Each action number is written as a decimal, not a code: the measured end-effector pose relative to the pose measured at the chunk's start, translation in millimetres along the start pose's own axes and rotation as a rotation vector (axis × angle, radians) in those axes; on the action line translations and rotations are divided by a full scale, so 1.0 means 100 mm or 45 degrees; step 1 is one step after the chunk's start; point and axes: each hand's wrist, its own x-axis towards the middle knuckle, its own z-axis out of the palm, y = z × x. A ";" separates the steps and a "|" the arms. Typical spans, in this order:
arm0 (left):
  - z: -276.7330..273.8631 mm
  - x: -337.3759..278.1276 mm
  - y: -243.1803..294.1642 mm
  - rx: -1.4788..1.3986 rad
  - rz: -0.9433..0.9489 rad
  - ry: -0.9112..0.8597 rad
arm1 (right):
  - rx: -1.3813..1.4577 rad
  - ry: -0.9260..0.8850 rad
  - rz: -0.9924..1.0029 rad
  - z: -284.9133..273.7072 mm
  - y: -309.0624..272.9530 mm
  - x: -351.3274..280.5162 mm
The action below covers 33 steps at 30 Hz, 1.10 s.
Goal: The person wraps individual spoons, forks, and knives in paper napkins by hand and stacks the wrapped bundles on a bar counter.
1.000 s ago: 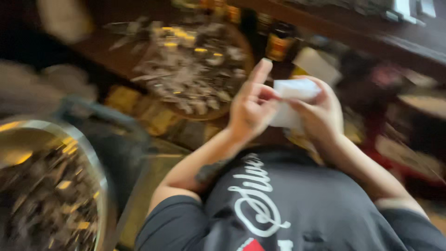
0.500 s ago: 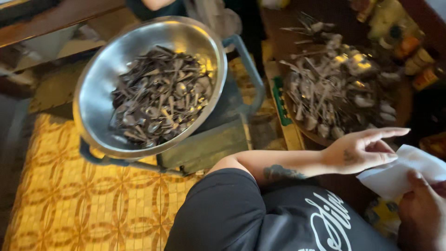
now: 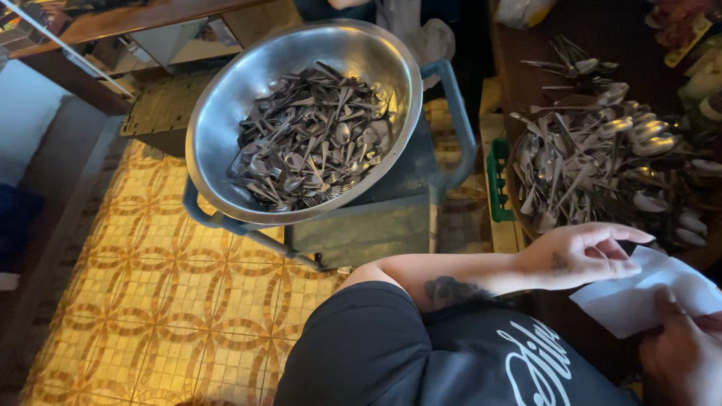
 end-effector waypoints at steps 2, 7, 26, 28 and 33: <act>0.02 -0.02 -0.04 0.020 -0.057 -0.023 | -0.056 -0.016 -0.052 -0.02 0.10 0.02; 0.11 -0.05 -0.14 0.095 0.057 0.079 | -0.096 0.025 -0.012 -0.12 0.21 0.02; 0.59 0.14 -0.57 -0.649 -0.075 -0.309 | -0.016 0.252 -0.052 -0.10 -0.21 -0.39; 0.65 0.10 -0.66 -0.218 0.013 -0.255 | 0.058 0.267 -0.051 -0.12 -0.18 -0.39; 0.55 0.20 -0.51 -0.549 -0.190 -0.322 | 0.602 0.250 -0.111 -0.12 -0.13 -0.37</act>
